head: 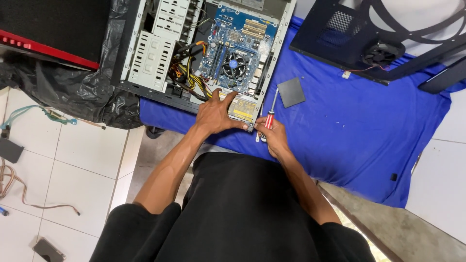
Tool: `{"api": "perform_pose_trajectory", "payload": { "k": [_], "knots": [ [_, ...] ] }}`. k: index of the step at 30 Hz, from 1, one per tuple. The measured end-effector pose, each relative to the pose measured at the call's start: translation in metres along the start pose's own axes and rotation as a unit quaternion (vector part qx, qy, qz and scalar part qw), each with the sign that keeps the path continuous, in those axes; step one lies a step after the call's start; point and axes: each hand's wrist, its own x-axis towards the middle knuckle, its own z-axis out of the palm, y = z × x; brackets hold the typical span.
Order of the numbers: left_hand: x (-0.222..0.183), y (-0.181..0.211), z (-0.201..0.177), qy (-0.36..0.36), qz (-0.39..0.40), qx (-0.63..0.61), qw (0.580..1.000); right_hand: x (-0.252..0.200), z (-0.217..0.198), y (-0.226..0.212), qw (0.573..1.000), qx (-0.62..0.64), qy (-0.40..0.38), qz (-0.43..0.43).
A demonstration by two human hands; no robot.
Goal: Disassembling a desktop computer case and removing internal components like the power supply, RAM, motherboard, and fan.
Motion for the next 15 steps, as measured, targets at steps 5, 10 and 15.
{"api": "perform_pose_trajectory", "payload": {
  "k": [5, 10, 15],
  "knots": [
    [0.000, 0.000, 0.000, 0.001, 0.000, 0.005, 1.000, 0.006, -0.004, 0.008, 0.999, -0.032, 0.005, 0.010],
    [-0.001, 0.002, -0.003, 0.002, 0.002, 0.002, 1.000, 0.022, -0.026, 0.027, 0.995, -0.092, 0.032, 0.003],
    [-0.003, 0.003, -0.005, -0.003, -0.001, 0.003, 1.000, 0.050, -0.108, 0.034, 0.882, -0.427, 0.188, -0.072]
  ]
}}
